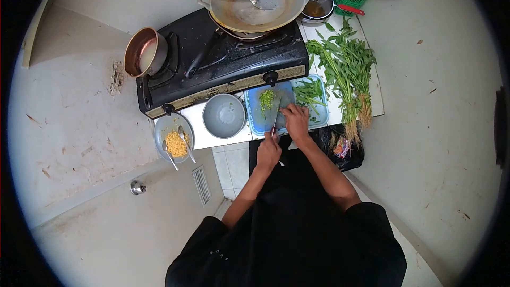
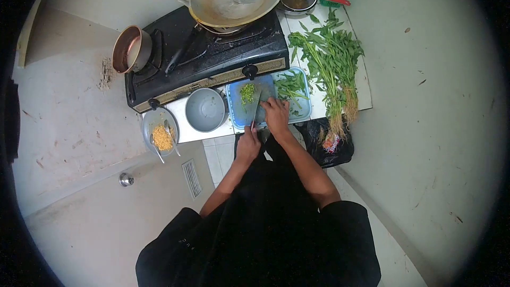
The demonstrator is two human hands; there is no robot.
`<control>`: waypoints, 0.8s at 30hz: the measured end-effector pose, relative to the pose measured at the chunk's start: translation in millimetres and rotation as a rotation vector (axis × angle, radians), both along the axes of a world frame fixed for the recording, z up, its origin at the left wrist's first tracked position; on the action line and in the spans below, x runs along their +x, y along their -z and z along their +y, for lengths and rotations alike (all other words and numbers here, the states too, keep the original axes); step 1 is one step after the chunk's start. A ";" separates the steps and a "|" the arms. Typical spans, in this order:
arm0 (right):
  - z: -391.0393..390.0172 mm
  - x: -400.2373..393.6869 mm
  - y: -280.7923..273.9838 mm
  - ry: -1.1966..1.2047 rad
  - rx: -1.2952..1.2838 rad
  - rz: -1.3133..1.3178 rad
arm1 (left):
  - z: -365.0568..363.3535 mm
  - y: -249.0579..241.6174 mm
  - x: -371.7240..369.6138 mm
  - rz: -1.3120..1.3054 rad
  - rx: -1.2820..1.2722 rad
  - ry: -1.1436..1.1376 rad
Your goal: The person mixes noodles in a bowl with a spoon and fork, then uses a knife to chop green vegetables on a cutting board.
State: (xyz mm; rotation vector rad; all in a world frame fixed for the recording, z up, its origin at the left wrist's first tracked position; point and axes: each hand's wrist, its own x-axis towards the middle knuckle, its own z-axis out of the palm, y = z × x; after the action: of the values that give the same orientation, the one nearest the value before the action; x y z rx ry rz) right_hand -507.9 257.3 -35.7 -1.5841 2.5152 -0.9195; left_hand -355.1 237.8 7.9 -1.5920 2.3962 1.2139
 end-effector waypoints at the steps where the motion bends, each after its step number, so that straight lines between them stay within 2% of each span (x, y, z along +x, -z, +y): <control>1: -0.3 -0.2 0.3 0.004 -0.002 -0.001 | 5.7 0.6 7.0 -0.001 -0.002 0.004; 4: 2.8 0.9 1.3 0.000 0.010 0.031 | 15.3 2.0 18.2 0.051 -0.057 -0.011; 7: 0.7 1.6 -1.1 -0.002 0.034 -0.004 | 0.4 13.7 4.6 -0.004 -0.078 -0.009; 9: 0.8 0.3 -2.8 -0.008 0.006 -0.025 | -15.4 19.9 -3.7 0.091 -0.106 -0.058; 15: 0.1 3.9 -1.5 0.025 0.021 -0.023 | -9.5 4.8 8.7 0.068 -0.026 0.041; 24: -0.7 2.8 0.8 0.027 0.010 0.001 | 0.2 -4.8 1.3 0.039 -0.026 0.008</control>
State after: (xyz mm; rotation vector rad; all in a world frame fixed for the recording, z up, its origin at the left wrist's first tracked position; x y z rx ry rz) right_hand -505.1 256.6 -36.6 -1.5519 2.5443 -0.9071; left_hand -353.9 238.0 12.8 -1.5786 2.4490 1.2289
